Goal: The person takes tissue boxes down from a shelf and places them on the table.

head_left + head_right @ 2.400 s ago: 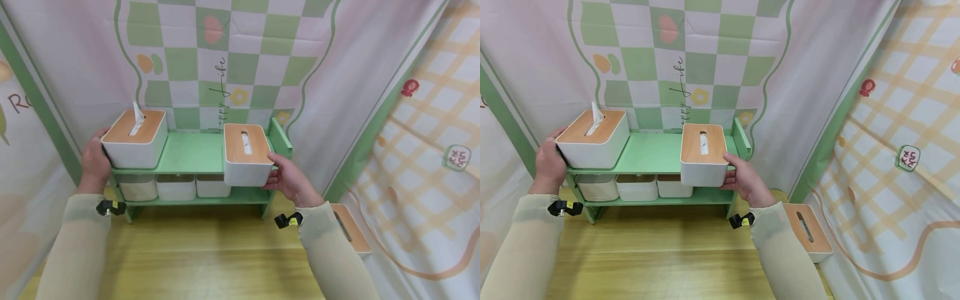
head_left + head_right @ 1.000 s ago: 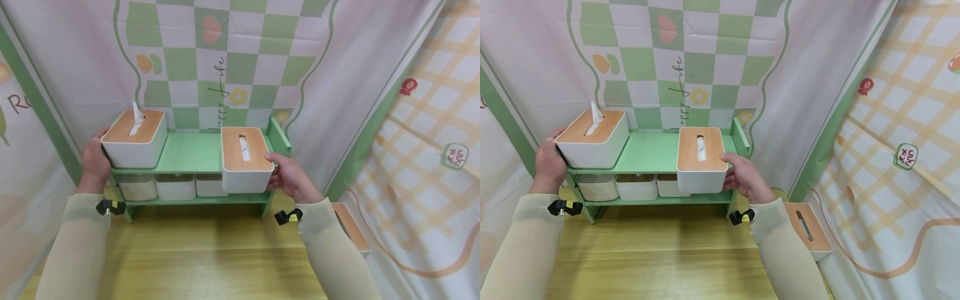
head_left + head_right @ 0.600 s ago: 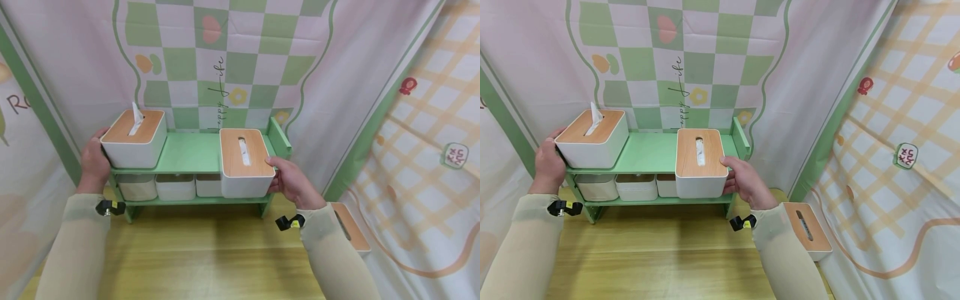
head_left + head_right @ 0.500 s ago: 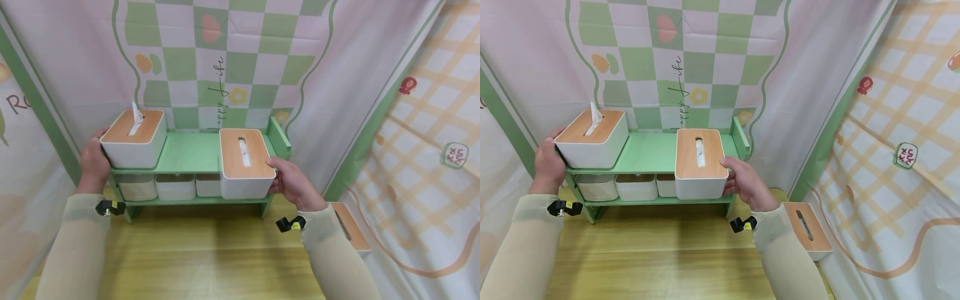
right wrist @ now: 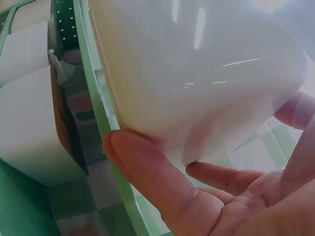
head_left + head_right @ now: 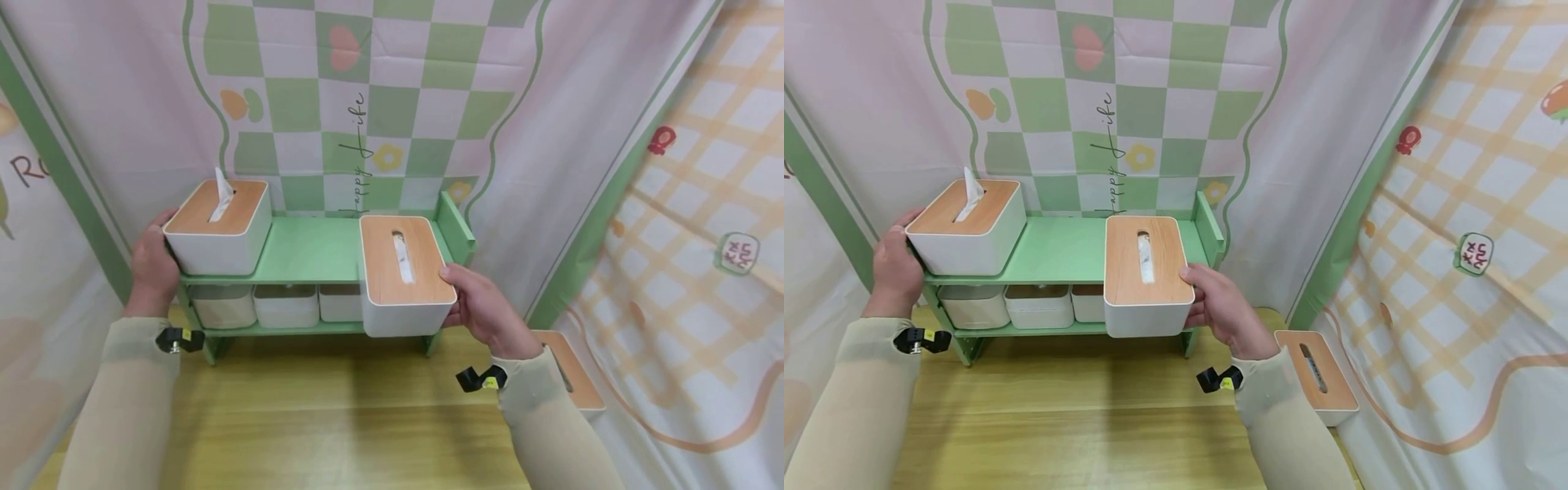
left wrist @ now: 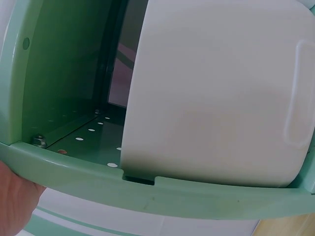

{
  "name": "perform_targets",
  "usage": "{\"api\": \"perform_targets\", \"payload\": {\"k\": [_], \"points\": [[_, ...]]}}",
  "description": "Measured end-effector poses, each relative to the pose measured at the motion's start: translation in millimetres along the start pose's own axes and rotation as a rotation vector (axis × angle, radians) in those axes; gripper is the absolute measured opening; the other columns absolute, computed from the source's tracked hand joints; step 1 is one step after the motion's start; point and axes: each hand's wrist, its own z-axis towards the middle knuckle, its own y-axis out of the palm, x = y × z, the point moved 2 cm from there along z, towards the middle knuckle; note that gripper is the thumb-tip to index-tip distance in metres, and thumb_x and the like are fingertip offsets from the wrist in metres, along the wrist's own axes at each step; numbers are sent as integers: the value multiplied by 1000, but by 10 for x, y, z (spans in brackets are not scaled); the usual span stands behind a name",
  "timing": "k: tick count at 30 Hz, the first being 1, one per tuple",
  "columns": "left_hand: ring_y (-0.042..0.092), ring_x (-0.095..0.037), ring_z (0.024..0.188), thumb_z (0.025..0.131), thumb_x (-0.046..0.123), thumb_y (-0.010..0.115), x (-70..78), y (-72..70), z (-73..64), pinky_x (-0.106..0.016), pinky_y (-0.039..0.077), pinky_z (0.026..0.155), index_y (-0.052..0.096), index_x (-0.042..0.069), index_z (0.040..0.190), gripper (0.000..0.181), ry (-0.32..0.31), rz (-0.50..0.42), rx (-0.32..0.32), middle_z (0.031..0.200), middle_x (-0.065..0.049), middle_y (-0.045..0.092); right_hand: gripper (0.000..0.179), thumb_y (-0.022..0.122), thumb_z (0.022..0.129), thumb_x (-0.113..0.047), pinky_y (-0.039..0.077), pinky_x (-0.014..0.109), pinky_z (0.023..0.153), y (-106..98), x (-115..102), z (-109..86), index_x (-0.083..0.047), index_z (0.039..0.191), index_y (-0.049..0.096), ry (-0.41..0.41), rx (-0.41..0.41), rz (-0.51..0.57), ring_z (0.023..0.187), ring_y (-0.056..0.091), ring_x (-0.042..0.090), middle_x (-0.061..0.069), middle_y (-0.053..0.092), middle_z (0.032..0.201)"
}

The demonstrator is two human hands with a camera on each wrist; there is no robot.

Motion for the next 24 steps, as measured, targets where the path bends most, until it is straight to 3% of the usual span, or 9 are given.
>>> {"api": "perform_targets", "payload": {"k": [10, 24], "points": [[31, -26, 143, 104, 43, 6, 2, -1, 2, -44, 22, 116, 37, 27, 156, 63, 5, 6, -4, 158, -3, 35, 68, 47, 104, -42, 58, 46, 76, -28, 55, -138, -1, 155, 28, 1, 0, -21, 92, 72, 29, 24, 64, 124], [31, -25, 143, 103, 43, 6, 4, -3, 2, -42, 21, 117, 38, 27, 155, 63, 14, 18, 5, 158, -2, 35, 61, 45, 105, -35, 59, 47, 72, -100, 171, -319, 3, 151, 32, -52, -20, -17, 96, 70, 30, 25, 60, 130]]}}
